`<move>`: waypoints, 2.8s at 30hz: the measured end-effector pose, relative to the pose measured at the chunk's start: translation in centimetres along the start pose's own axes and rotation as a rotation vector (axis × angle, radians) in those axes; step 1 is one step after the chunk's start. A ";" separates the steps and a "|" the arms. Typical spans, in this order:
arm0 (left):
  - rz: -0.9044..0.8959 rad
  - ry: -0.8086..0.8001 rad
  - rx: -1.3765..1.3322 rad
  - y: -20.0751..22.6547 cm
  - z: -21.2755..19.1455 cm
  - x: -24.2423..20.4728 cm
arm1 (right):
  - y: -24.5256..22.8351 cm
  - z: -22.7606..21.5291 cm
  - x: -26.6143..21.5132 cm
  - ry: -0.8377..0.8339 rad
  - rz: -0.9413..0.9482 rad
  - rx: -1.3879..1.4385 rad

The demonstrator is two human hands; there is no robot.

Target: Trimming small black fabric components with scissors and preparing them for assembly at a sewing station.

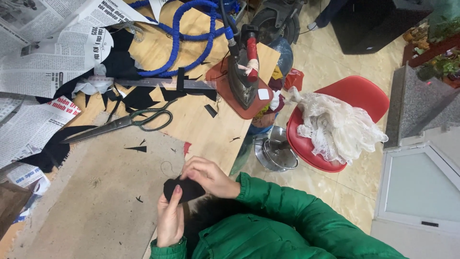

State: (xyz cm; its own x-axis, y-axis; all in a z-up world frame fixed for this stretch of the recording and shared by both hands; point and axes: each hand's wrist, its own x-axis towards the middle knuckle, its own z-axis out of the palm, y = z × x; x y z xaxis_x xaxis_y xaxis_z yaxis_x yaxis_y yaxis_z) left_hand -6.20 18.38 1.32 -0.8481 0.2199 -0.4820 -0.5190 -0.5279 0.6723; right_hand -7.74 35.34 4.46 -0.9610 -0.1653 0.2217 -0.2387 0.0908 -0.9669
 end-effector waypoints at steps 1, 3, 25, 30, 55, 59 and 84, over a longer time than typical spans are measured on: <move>0.001 0.000 -0.002 0.4 0.8 -0.3 | 0.7 0.0 0.2 -0.002 0.000 -0.002; 0.023 0.033 0.096 1.1 2.3 -0.9 | 2.1 -0.2 0.5 -0.205 0.258 0.153; -0.125 0.093 0.199 2.8 5.4 -1.4 | 2.5 0.1 0.7 -0.030 0.243 0.086; -0.075 -0.057 0.144 2.9 3.4 0.3 | 5.5 0.1 1.5 0.033 0.219 0.026; 0.219 0.012 -0.131 5.6 1.0 -0.3 | 0.0 3.8 5.9 0.010 0.014 -0.054; 0.238 0.030 -0.092 6.2 1.9 -1.0 | 1.6 3.9 5.3 0.029 -0.104 0.007; 0.903 0.311 0.948 6.0 -1.4 -0.3 | -0.5 5.1 5.0 -0.023 -0.024 -0.162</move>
State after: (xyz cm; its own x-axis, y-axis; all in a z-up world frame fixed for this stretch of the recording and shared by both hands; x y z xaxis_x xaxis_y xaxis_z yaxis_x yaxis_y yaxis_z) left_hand -8.93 13.98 4.72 -0.9365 -0.1619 0.3111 0.2239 0.4067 0.8857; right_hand -11.74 29.46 5.37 -0.9518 -0.1918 0.2392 -0.2822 0.2431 -0.9280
